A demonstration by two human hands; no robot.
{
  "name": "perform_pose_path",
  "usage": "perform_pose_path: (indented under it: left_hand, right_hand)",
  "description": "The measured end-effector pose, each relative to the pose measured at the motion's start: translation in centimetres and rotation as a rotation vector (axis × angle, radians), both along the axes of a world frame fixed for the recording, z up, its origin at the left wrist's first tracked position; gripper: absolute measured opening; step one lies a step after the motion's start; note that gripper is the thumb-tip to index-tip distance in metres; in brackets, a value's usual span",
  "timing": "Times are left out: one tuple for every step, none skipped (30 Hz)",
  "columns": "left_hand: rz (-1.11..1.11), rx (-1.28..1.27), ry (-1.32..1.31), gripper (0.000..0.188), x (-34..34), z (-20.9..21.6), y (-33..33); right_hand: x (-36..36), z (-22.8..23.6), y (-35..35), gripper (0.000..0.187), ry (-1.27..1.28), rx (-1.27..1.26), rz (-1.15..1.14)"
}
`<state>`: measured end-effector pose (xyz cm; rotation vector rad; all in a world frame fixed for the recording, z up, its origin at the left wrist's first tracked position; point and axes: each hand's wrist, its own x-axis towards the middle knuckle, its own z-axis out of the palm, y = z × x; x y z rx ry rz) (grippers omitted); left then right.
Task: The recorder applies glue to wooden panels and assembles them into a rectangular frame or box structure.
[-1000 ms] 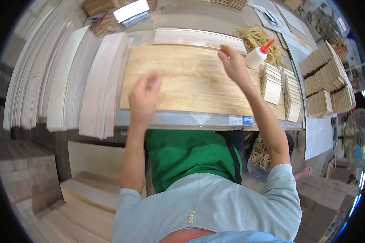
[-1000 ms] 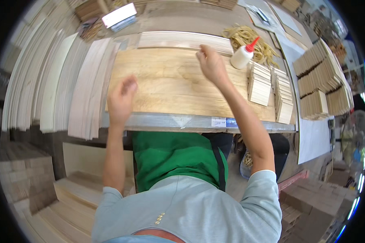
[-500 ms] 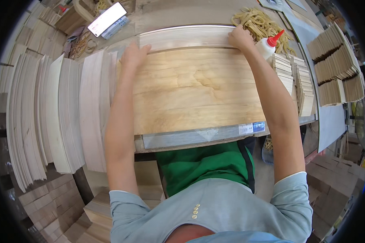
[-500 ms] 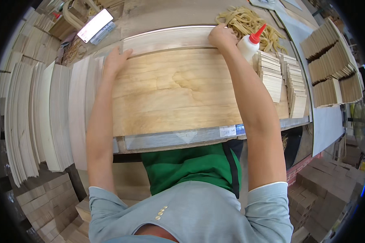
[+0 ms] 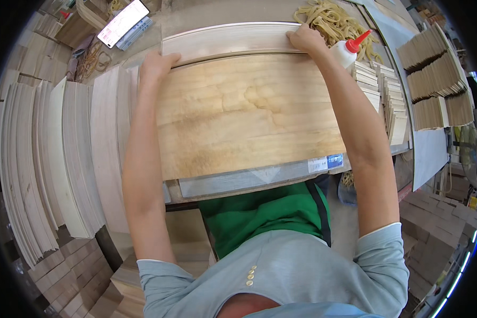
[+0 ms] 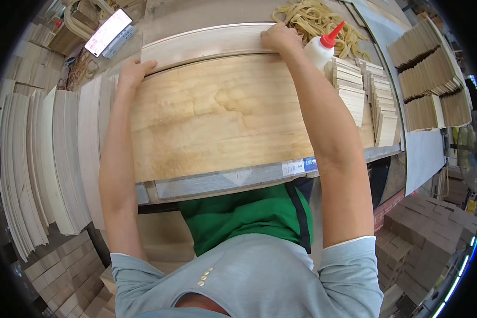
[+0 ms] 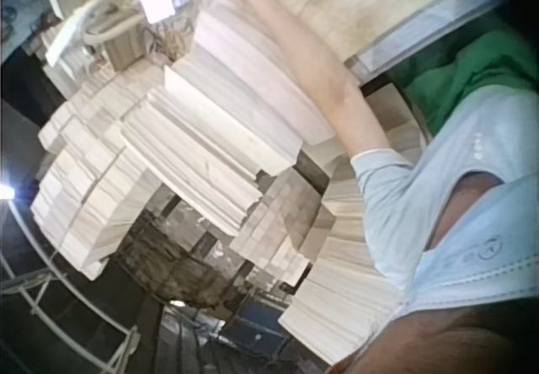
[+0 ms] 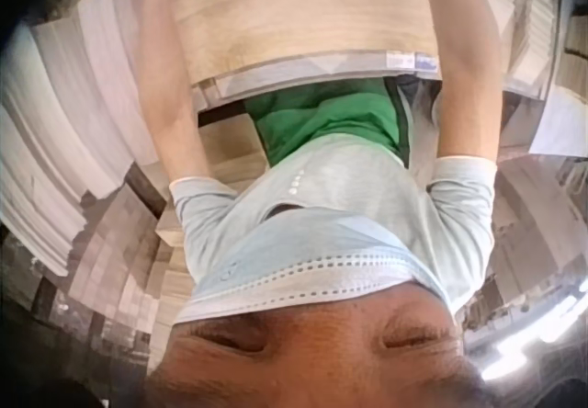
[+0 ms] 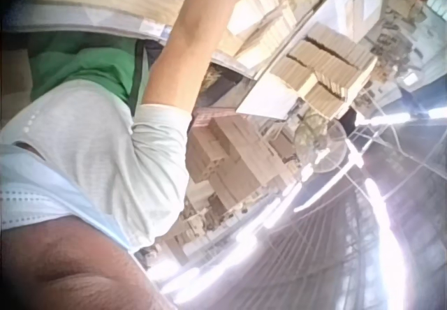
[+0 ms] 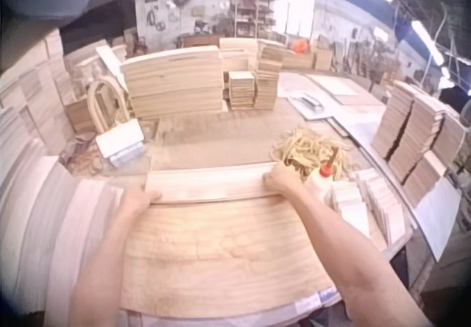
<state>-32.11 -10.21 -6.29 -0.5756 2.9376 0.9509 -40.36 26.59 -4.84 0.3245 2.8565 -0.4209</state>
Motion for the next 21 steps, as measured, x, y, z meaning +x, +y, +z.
perform_pose_path:
  left_hand:
    - [-0.032,0.111,-0.014,0.060,-0.5,0.0,-0.3]
    - [-0.023,0.103,-0.014,0.060,-1.2,-0.9,-2.0]
    - [-0.019,0.224,0.056,0.054,-1.8,-1.8,-4.0]
    - [-0.020,0.349,0.125,0.048,-2.3,-2.5,-5.1]
    - [-0.038,0.360,0.114,0.048,-2.2,-1.3,-3.1]
    - [0.052,0.416,0.070,0.041,-2.1,0.3,-1.5]
    - [0.147,0.465,0.030,0.035,-1.8,2.4,-0.2]
    - [0.156,0.457,0.026,0.035,-1.2,3.1,-0.8]
    - [0.200,0.582,0.051,0.030,-0.7,3.9,-1.7]
    - [0.240,0.708,0.084,0.026,-0.2,4.7,-2.6]
    - [0.227,0.712,0.079,0.026,0.1,5.1,-2.5]
    - [0.204,0.742,0.089,0.024,0.7,5.4,-2.5]
    - [0.215,0.753,0.106,0.022,2.5,5.8,-3.6]
    - [0.226,0.736,0.151,0.022,4.5,6.2,-2.7]
    - [0.222,0.728,0.198,0.022,6.3,6.7,-1.3]
    - [0.240,0.714,0.213,0.026,8.3,6.4,-1.6]
    - [0.255,0.709,0.226,0.031,10.4,5.4,-1.7]
    - [0.279,0.679,0.247,0.035,12.7,4.9,-1.0]
    - [0.300,0.651,0.267,0.040,14.4,4.2,-0.1]
    - [0.299,0.651,0.268,0.040,15.6,4.0,0.7]
    - [0.275,0.597,0.205,0.042,16.6,3.8,1.4]
  right_hand:
    - [0.1,0.1,0.1,0.067,-0.001,-0.001,-0.002]
    - [0.0,0.3,-0.3,0.066,0.019,0.033,-0.010]
    - [-0.1,0.6,-0.8,0.066,0.040,0.066,-0.017]
    - [-0.4,1.0,-0.9,0.066,0.038,0.061,-0.013]
    - [-0.6,1.3,0.3,0.063,0.023,0.037,-0.012]
    - [-0.7,1.4,1.4,0.060,0.008,0.012,-0.011]
    - [-1.2,1.3,2.2,0.051,0.078,0.041,0.045]
    - [-0.4,2.5,1.2,0.051,0.071,0.033,0.052]
    - [0.1,4.0,0.3,0.052,0.083,0.025,0.195]
    - [0.7,5.4,-0.3,0.055,0.103,0.018,0.336]
    - [-0.2,4.3,-0.1,0.023,0.287,0.270,0.415]
    - [-0.7,3.7,1.5,0.023,0.285,0.276,0.401]
    - [1.2,5.5,-0.4,0.034,0.210,0.137,0.348]
    - [3.3,6.9,-0.9,0.052,0.136,0.015,0.277]
    - [5.0,7.2,-0.3,0.050,0.148,0.017,0.278]
    - [6.5,6.8,-0.5,0.048,0.164,0.002,0.297]
    - [9.0,6.4,-0.2,0.046,0.287,-0.016,0.308]
    - [11.6,5.5,0.2,0.045,0.410,-0.039,0.321]
    - [14.1,4.7,0.7,0.044,0.483,-0.140,0.330]
    - [16.3,4.1,1.3,0.042,0.551,-0.241,0.338]
    - [17.6,3.5,1.9,0.042,0.552,-0.241,0.337]
